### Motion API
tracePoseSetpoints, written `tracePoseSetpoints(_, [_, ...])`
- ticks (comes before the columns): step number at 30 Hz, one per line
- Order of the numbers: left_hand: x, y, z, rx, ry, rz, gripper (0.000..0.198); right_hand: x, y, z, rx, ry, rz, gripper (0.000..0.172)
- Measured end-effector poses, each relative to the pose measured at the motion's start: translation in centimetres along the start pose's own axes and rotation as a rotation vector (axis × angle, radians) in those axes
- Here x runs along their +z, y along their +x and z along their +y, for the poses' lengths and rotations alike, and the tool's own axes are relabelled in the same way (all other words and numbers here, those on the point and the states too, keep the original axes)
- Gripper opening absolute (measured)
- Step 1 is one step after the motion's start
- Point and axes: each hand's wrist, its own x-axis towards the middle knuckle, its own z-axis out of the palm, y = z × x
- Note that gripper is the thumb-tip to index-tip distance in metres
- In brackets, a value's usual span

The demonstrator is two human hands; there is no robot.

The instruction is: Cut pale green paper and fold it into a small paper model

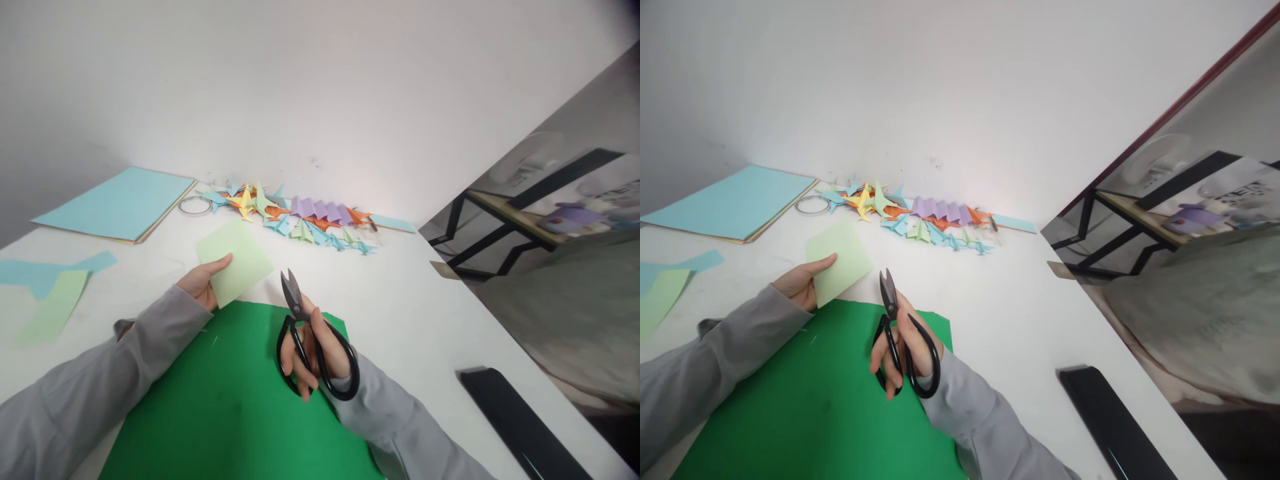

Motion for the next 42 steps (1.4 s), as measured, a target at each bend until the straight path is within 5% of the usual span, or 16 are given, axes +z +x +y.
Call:
tracePoseSetpoints(5, [-0.1, 0.09, 0.01, -0.015, 0.015, 0.006, 0.03, 0.16, -0.14, -0.53, -0.011, 0.063, 0.02, 0.083])
tracePoseSetpoints(13, [0.19, -0.17, 0.01, -0.01, 0.024, 0.017, 0.03, -0.04, -0.21, -0.52, 0.105, 0.138, -0.197, 0.074])
tracePoseSetpoints(22, [0.35, -0.33, -0.12, -0.009, 0.015, 0.029, 0.032, 0.41, -0.2, -0.54, 0.173, 0.155, -0.168, 0.093])
tracePoseSetpoints(42, [0.26, -0.28, -0.28, -0.014, 0.023, -0.001, 0.035, 0.55, -0.25, -0.51, 0.165, 0.182, -0.188, 0.091])
